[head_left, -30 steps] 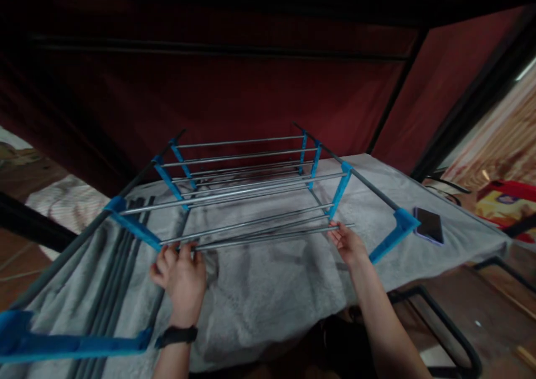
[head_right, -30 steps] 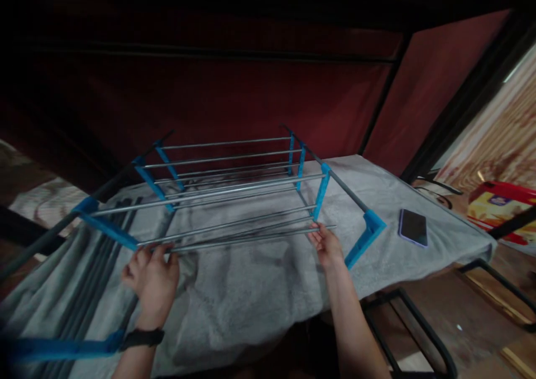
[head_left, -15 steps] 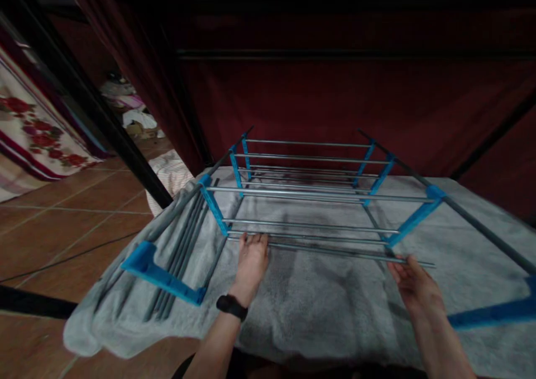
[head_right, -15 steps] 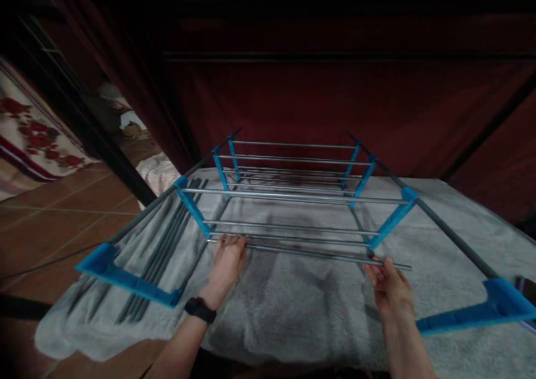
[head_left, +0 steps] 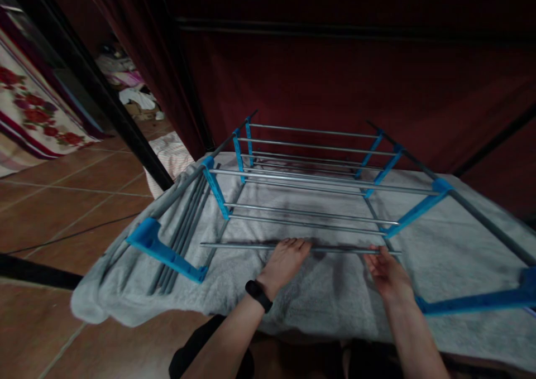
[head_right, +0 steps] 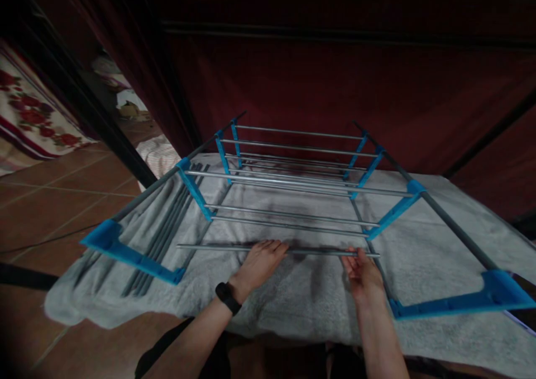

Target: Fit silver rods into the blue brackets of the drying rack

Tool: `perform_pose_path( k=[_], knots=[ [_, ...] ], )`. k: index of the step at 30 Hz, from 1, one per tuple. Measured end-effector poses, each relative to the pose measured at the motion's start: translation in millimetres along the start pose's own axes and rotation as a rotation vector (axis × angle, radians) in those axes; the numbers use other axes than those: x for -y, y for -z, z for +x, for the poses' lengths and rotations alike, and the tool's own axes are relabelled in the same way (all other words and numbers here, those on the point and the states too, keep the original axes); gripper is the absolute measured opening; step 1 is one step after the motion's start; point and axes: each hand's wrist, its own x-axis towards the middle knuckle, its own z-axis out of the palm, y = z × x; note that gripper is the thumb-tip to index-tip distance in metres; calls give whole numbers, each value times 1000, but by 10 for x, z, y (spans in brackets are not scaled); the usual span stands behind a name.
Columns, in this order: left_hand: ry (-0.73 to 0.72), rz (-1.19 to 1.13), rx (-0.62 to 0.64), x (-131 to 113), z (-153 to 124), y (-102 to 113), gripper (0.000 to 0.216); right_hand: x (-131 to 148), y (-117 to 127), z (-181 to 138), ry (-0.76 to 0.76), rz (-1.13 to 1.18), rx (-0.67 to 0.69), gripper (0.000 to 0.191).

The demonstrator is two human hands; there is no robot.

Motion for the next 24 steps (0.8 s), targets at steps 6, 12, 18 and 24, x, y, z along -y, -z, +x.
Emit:
perform_pose_path(
  k=[6, 12, 18, 24],
  knots=[
    [-45, 1, 0, 9, -37, -11, 18, -42, -88, -46, -27, 30, -10, 22],
    [-45, 33, 47, 112, -10, -55, 16, -26, -191, -11, -52, 1, 50, 23],
    [-68, 57, 85, 132, 53, -80, 37, 51, -275, -56, -40, -14, -1, 26],
    [-46, 71, 60, 168, 105, -129, 37, 60, -343, -76, -57, -6, -22, 23]
  ],
)
